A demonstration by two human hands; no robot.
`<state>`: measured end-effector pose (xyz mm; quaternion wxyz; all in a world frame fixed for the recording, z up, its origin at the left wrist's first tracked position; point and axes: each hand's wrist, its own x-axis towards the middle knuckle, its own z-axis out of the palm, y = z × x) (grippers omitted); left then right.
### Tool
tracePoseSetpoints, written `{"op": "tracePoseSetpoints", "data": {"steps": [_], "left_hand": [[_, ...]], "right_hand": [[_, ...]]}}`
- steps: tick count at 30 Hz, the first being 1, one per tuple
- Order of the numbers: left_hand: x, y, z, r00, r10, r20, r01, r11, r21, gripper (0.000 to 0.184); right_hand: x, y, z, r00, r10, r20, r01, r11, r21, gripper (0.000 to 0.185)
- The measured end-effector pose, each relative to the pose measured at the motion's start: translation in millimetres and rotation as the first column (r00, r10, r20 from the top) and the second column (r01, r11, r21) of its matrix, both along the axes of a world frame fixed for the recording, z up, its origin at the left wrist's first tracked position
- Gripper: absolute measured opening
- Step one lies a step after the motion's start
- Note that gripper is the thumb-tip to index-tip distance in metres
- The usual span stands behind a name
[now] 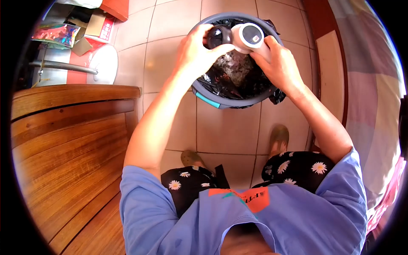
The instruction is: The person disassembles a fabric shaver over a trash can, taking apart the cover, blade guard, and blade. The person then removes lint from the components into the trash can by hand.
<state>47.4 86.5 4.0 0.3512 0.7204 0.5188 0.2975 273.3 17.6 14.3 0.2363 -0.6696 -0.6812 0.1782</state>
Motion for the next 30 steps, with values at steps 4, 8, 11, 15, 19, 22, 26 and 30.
{"op": "tracePoseSetpoints", "data": {"steps": [4,8,11,15,19,22,26,30], "left_hand": [[-5,13,-11,0.993,0.1,0.059,-0.112,0.961,0.254,0.07],[3,1,-9,0.999,-0.014,-0.043,0.015,1.0,0.023,0.068],[-7,15,-17,0.996,0.066,0.059,-0.076,0.978,0.193,0.07],[4,3,-13,0.999,0.017,-0.031,-0.014,0.996,0.086,0.07],[-3,17,-19,0.995,0.102,-0.021,-0.094,0.964,0.249,0.07],[6,3,-13,0.999,-0.008,-0.043,0.014,0.99,0.143,0.068],[-5,15,-22,0.997,0.072,-0.034,-0.064,0.977,0.202,0.072],[5,1,-12,0.994,-0.016,-0.112,0.036,0.982,0.184,0.075]], "right_hand": [[6,6,-7,0.996,0.014,0.085,-0.019,0.998,0.061,0.04],[2,6,-2,0.999,0.035,0.008,-0.035,0.999,0.032,0.039],[8,12,-3,0.995,-0.018,0.094,0.013,0.999,0.047,0.04],[0,6,0,0.999,0.036,0.041,-0.037,0.999,0.027,0.037],[10,12,-4,0.991,0.008,0.135,-0.015,0.999,0.049,0.038],[2,7,1,0.999,0.035,-0.006,-0.035,0.999,0.004,0.039],[8,12,-4,0.994,-0.003,0.111,0.005,1.0,-0.02,0.04],[2,10,-3,0.994,0.023,-0.11,-0.024,1.0,-0.003,0.04]]}}
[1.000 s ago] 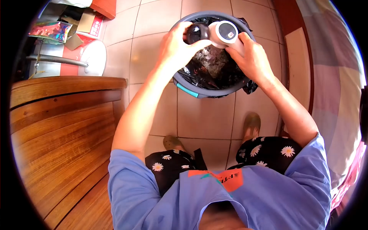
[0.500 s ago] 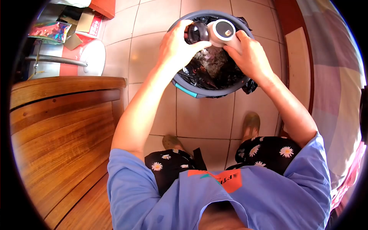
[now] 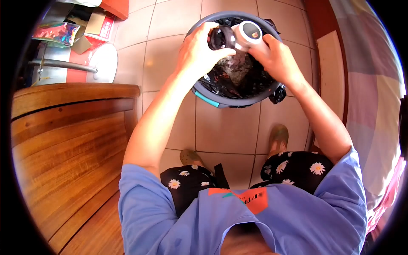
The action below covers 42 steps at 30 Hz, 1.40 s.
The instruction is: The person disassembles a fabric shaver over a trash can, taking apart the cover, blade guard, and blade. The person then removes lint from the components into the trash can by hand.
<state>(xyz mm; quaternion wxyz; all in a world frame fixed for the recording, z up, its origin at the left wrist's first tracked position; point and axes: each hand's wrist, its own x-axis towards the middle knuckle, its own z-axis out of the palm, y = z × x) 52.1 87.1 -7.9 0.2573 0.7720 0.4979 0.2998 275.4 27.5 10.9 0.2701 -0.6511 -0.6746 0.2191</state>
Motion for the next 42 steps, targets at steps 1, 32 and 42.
{"op": "tracePoseSetpoints", "data": {"steps": [1,32,42], "left_hand": [[-3,2,-3,0.999,0.008,-0.04,-0.006,0.998,0.061,0.075],[-5,7,-4,0.993,-0.014,0.117,0.017,1.0,-0.025,0.08],[-32,15,4,0.826,-0.068,0.56,0.296,0.897,-0.327,0.083]], "right_hand": [[5,4,-2,0.998,-0.022,0.066,0.024,1.0,-0.017,0.041],[9,10,-3,0.996,-0.089,0.011,0.089,0.996,-0.011,0.046],[16,3,14,0.568,-0.373,-0.734,-0.082,0.862,-0.5,0.039]]}}
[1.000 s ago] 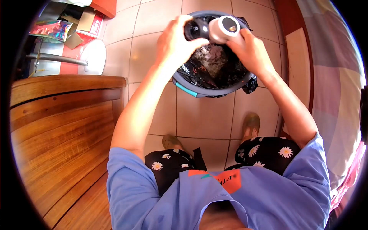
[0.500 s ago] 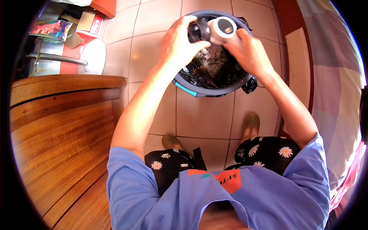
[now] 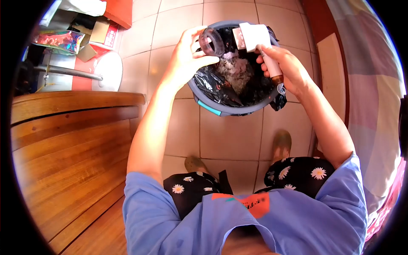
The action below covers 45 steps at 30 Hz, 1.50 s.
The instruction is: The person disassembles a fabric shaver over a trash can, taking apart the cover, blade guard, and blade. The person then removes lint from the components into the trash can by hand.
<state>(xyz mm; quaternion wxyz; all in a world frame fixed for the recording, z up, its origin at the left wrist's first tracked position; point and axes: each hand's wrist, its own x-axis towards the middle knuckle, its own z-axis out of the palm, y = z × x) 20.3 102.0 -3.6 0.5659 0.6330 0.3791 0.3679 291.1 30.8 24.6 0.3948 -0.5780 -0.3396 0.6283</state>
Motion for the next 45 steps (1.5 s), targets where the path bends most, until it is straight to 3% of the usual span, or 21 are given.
{"op": "tracePoseSetpoints", "data": {"steps": [1,3,4,6,11,20,24,28,38,45], "left_hand": [[-2,1,3,0.995,-0.021,0.093,0.031,0.995,-0.099,0.082],[-4,1,4,0.99,-0.043,0.133,0.054,0.995,-0.078,0.082],[-5,1,4,0.982,-0.061,0.176,0.073,0.995,-0.064,0.082],[-6,2,2,0.985,-0.064,0.157,0.072,0.997,-0.043,0.083],[-2,2,6,0.994,-0.071,0.088,0.068,0.997,0.034,0.083],[10,-6,20,0.998,-0.06,-0.015,0.061,0.995,0.083,0.085],[12,-3,19,0.997,-0.082,0.003,0.081,0.987,0.139,0.088],[15,-4,23,0.994,-0.106,0.016,0.103,0.983,0.152,0.088],[14,-9,24,0.994,-0.092,0.055,0.087,0.993,0.085,0.087],[12,-8,23,0.994,-0.095,0.044,0.091,0.992,0.084,0.088]], "right_hand": [[1,2,-1,1.0,-0.003,-0.002,0.003,1.0,0.008,0.039],[3,3,-6,0.903,-0.039,-0.428,-0.032,0.987,-0.156,0.045],[3,3,-7,0.902,-0.041,-0.431,-0.026,0.988,-0.15,0.045],[2,2,-8,0.743,-0.056,-0.667,-0.113,0.972,-0.207,0.051],[4,0,-17,0.707,-0.055,-0.706,-0.135,0.968,-0.21,0.056],[13,3,-26,0.52,-0.118,-0.846,-0.23,0.935,-0.272,0.064],[13,-1,-22,0.515,-0.014,-0.857,-0.266,0.948,-0.175,0.063],[11,-3,-13,0.502,-0.036,-0.864,-0.256,0.948,-0.188,0.066],[9,-10,-10,0.785,0.125,-0.606,-0.203,0.977,-0.061,0.056],[5,-13,-11,0.841,0.171,-0.513,-0.202,0.979,-0.005,0.054]]}}
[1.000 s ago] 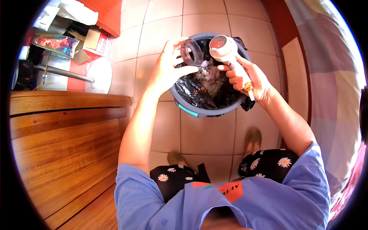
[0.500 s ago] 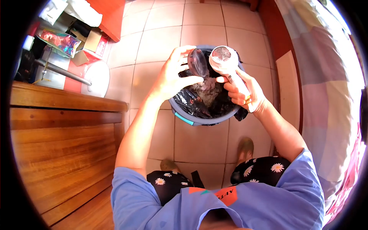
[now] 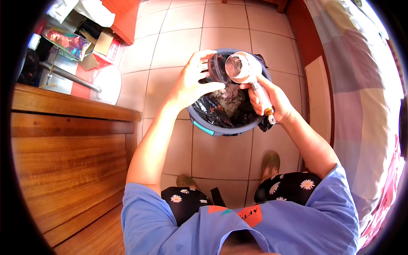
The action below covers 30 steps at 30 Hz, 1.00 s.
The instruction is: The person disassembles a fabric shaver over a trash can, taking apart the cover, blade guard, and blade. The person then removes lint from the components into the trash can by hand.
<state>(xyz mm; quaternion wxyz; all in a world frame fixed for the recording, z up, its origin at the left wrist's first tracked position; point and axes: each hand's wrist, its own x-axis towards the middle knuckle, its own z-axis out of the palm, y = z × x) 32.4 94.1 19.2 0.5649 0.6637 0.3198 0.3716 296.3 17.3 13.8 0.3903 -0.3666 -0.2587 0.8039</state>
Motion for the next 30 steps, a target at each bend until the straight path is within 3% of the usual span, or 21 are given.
{"op": "tracePoseSetpoints", "data": {"steps": [3,6,8,9,11,12,14,15,17,18,19,21,22,26,29,30], "left_hand": [[-1,-2,0,1.0,0.018,-0.021,-0.017,0.999,0.033,0.089],[0,-7,8,1.0,0.023,-0.013,-0.024,0.999,-0.028,0.089],[0,-7,7,0.998,0.028,-0.052,-0.031,0.997,-0.065,0.089],[0,-6,5,0.998,0.029,-0.052,-0.033,0.997,-0.066,0.089],[-1,-6,-3,0.998,0.053,-0.026,-0.055,0.994,-0.097,0.09],[0,-6,-2,0.998,0.056,-0.025,-0.058,0.993,-0.102,0.09],[2,-9,3,0.988,0.123,-0.097,-0.13,0.989,-0.071,0.088],[2,-8,1,0.987,0.126,-0.097,-0.134,0.988,-0.077,0.088],[3,-4,-4,0.963,0.194,-0.188,-0.201,0.979,-0.018,0.086],[5,-5,-8,0.941,0.273,-0.199,-0.256,0.961,0.107,0.084],[8,-5,-11,0.941,0.272,-0.201,-0.256,0.961,0.102,0.084],[14,-9,-14,0.879,0.348,-0.326,-0.252,0.92,0.301,0.08],[14,-12,-17,0.838,0.391,-0.381,-0.236,0.889,0.393,0.078],[13,-7,-24,0.767,0.471,-0.436,-0.298,0.863,0.407,0.079],[24,-19,-12,0.69,0.467,-0.553,-0.244,0.87,0.429,0.078],[22,-16,-18,0.697,0.508,-0.506,-0.243,0.831,0.5,0.076]], "right_hand": [[-1,-1,2,0.999,-0.039,0.031,0.04,0.999,-0.033,0.054],[-3,-2,4,0.988,-0.092,0.128,0.087,0.995,0.041,0.053],[-5,-2,9,0.915,-0.173,0.363,0.133,0.982,0.133,0.052],[-8,-3,13,0.916,-0.171,0.364,0.132,0.982,0.132,0.052],[-14,-5,18,0.808,-0.248,0.535,0.189,0.968,0.165,0.045],[-15,-5,17,0.808,-0.244,0.536,0.186,0.969,0.161,0.045],[-17,-4,10,0.584,-0.337,0.738,0.068,0.927,0.369,0.038],[-16,-4,5,0.585,-0.331,0.741,0.065,0.929,0.364,0.038],[-15,-4,-6,0.328,-0.577,0.748,-0.131,0.756,0.641,0.036],[-19,-7,1,0.218,-0.632,0.743,-0.184,0.721,0.668,0.038],[-23,-8,3,0.219,-0.628,0.747,-0.184,0.725,0.664,0.038],[-27,-12,3,0.221,-0.697,0.682,-0.364,0.59,0.721,0.039],[-26,-12,1,0.202,-0.679,0.706,-0.408,0.597,0.691,0.039],[-19,-2,-4,0.085,-0.653,0.752,-0.391,0.673,0.628,0.039],[-30,-11,2,0.138,-0.682,0.718,-0.446,0.605,0.66,0.04],[-25,-6,0,0.171,-0.67,0.722,-0.423,0.612,0.668,0.039]]}}
